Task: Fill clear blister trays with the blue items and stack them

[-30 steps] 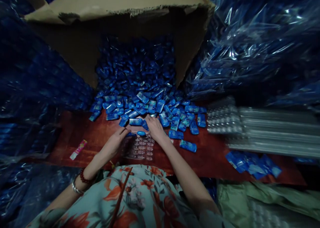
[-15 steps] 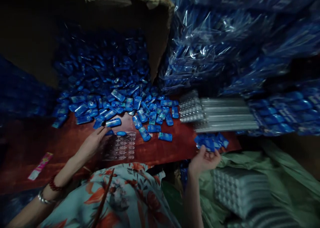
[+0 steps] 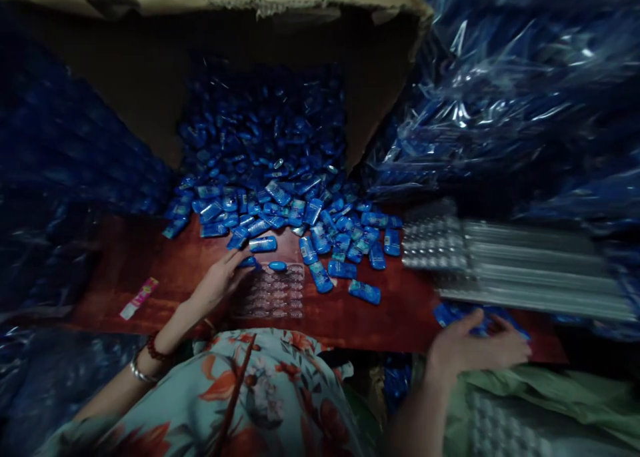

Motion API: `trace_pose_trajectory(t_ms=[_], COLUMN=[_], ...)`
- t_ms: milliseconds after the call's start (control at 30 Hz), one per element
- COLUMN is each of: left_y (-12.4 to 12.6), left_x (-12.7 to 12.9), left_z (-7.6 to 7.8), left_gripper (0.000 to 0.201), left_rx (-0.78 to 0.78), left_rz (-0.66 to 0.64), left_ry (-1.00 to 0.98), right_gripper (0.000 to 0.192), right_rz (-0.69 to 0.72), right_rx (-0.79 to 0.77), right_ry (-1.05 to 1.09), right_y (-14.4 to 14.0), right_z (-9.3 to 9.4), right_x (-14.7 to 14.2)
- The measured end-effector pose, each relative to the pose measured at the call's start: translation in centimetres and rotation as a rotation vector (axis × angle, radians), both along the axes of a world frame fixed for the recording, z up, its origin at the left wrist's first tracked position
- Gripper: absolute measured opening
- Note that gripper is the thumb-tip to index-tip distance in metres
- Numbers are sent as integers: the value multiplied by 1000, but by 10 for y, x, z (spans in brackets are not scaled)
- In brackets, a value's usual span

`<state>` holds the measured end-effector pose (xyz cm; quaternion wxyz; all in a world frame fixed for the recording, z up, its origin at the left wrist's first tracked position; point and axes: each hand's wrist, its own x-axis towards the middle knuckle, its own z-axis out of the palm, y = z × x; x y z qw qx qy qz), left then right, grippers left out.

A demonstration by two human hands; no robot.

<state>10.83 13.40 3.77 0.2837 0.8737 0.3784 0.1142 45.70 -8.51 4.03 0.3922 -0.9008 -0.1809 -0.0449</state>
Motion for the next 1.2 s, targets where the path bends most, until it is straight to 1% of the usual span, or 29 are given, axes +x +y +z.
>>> trace_pose_trajectory(t_ms=[67,133,233,267,300,333,367,400,433,467,500,533,567,600,633,700,800,867,967,1067,1133,1200], left_y=[0,-1,-2,-2,-2,-3,-3,-3,-3,-3,-2,-2,-2,-3,-3,-6,-12,-15,-17,-16,-15,-14], left_x=[-3,-5,-5,-5,-4,-3,-2,-1,0,2,3,5,6,7,8,9,10,13,19,22,20,12], left_z=[-1,0,4,5,6,6,6,5,5,4,4,3,3,2,1,0,0,3,8,10,9,8], left_gripper=[27,26,24,23,22,21,21,22,22,23,24,24,24,25,25,26,29,32,35,31,31,34], left_rx=[-12,-28,-42,-43,-43,-43,-44,-45,-45,-41,-34,-26,-20,-14,-10,-9,-9,9,53,60,53,54], left_rz=[12,17,37,45,48,45,38,26,12,-1,-11,-19,-24,-29,-33,-49,-81,-113,-175,-211,-217,-208], left_ry=[-29,-52,-102,-115,-123,-124,-117,-103,-88,-75,-65,-60,-59,-61,-62,-46,47,138,257,348,333,225], right_gripper=[38,37,38,38,37,35,32,31,34,39,45,46,44,40,36,33,37,40,40,36,33,30], right_rz=[13,1,-106,-117,-77,21,192,404,609,808,977,1113,1226,1304,1353,1389,1380,1376,1376,1365,1375,1431], right_rx=[8,18,42,53,64,73,78,77,65,29,-37,-114,-201,-286,-357,-448,-508,-554,-623,-654,-644,-607], right_ry=[-15,-54,-174,-207,-217,-201,-157,-95,-45,-29,-39,-65,-99,-134,-162,-201,-258,-309,-363,-381,-369,-301], right_y=[6,6,5,8,13,22,34,48,63,80,96,110,122,132,138,144,139,135,133,135,137,139], right_z=[4,5,2,2,1,2,3,5,7,9,11,12,12,10,6,-2,-10,-9,-3,3,5,7], right_x=[-11,-15,-19,-24,-33,-45,-60,-77,-95,-112,-126,-139,-148,-154,-158,-161,-164,-168,-177,-184,-180,-170])
